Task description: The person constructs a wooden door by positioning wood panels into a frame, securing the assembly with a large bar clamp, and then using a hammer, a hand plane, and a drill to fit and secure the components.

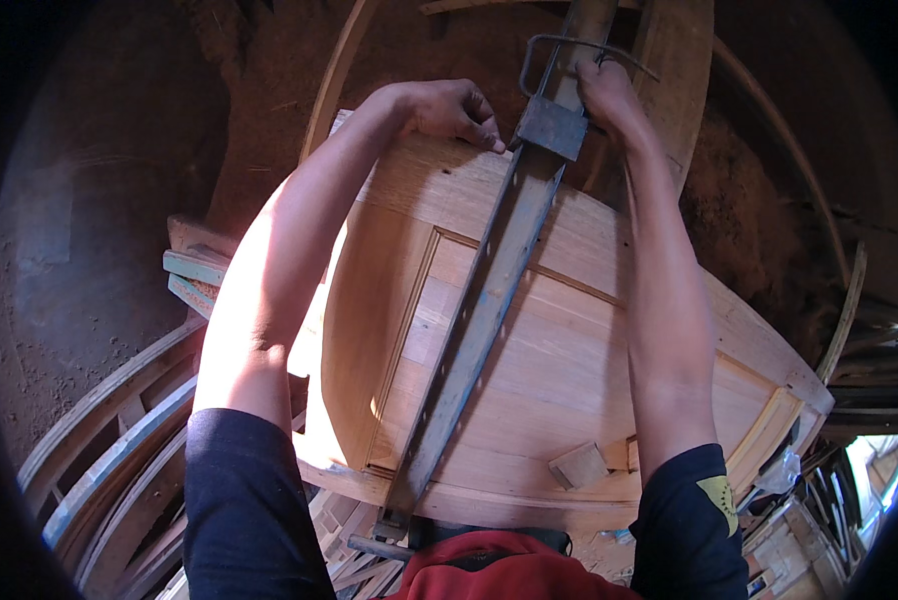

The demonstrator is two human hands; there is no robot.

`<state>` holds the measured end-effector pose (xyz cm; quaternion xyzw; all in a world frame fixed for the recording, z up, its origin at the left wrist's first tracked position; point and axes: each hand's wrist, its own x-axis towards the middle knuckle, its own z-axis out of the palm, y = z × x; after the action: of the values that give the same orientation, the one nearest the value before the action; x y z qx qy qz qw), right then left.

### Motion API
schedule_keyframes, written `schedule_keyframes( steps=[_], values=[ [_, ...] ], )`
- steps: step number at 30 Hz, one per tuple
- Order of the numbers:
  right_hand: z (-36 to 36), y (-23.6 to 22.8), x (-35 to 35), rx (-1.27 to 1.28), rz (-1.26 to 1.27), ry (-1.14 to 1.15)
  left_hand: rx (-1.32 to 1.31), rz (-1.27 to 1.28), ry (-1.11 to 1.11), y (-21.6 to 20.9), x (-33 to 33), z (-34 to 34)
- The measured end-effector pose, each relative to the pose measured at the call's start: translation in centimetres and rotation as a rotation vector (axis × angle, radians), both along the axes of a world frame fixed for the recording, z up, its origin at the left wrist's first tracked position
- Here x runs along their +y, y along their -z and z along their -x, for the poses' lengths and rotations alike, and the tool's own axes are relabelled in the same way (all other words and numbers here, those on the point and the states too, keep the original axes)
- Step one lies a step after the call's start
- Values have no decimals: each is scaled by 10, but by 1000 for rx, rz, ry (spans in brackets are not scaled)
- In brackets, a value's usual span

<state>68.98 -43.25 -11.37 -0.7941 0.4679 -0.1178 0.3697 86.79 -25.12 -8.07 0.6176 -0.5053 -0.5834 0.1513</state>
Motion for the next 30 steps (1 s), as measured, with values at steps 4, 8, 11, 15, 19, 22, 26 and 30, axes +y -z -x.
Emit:
schedule_keyframes(
  steps=[4, 8, 11, 15, 19, 22, 26, 30],
  values=[
    [-3, -8, 11, -21, -46, -31, 9, 25, 16, 7, 4, -2],
    [-3, -15, 19, -59, -60, -13, -10, 45, 21, 9, 3, -1],
    [-4, -17, 20, -65, -78, 18, -11, 28, 14, 7, 4, 0],
    [-2, -6, 15, 1, -22, -9, -9, 19, 18, 9, 3, -1],
    [1, 6, 14, -43, -28, -10, 37, 12, 23, 9, 1, -1],
    [2, 4, 19, -57, 86, 22, 28, -42, 22, 4, 0, 0],
    [0, -14, 26, 56, 11, 1, 70, 32, 11, 12, 3, -1],
    [-3, -32, 35, 202, -4, -93, -15, 214, -42, 10, 14, -2]
  ],
)
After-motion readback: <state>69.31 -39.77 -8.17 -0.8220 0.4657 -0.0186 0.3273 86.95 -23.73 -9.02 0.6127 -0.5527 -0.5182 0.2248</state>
